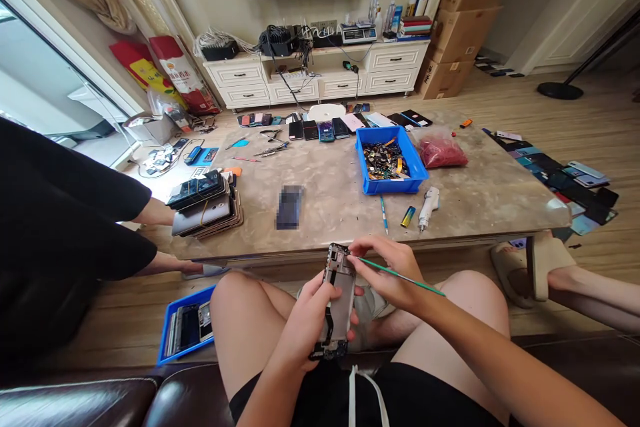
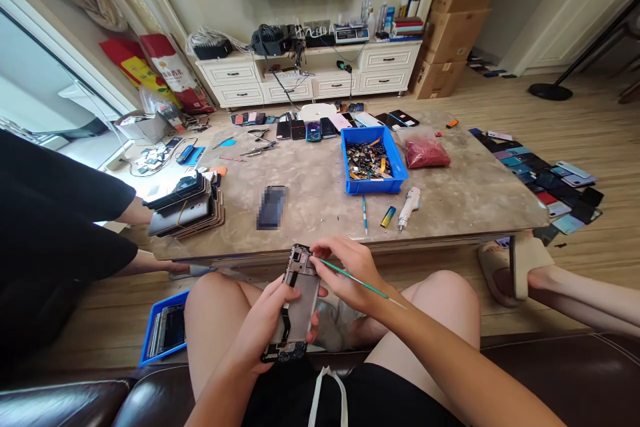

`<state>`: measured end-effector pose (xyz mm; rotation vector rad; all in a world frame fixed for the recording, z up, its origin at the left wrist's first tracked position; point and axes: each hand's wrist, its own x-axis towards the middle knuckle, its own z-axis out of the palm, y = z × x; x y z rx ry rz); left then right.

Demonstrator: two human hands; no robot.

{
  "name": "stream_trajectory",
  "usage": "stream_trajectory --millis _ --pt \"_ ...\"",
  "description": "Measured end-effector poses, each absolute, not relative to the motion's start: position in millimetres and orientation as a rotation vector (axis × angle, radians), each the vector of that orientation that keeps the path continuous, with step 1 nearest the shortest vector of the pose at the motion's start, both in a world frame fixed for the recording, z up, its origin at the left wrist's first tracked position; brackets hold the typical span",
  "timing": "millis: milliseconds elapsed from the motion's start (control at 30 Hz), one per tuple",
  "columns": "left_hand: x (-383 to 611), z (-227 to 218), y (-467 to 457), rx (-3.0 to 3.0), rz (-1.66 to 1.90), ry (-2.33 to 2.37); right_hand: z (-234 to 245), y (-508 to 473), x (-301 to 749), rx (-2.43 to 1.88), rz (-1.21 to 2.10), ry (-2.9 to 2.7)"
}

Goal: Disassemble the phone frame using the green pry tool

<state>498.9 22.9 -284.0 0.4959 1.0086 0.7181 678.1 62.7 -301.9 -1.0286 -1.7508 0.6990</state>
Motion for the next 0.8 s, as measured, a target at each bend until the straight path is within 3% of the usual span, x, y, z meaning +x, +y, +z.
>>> stream_trajectory --millis 233,467,633,800 --pt "491 -293 25 0.399 0.702 0.971 -312 85 693 -1.108 0.801 -1.396" --pt "477 -310 11 0.217 0.699 0.812 -327 219 755 -1.164 0.824 -0.732" --pt "478 -290 9 0.119 0.737 0.677 -331 280 771 -1.295 0.976 -0.529" --pt "473 -272 4 0.12 0.874 0.603 -326 279 768 -1.4 1.114 -0.491"
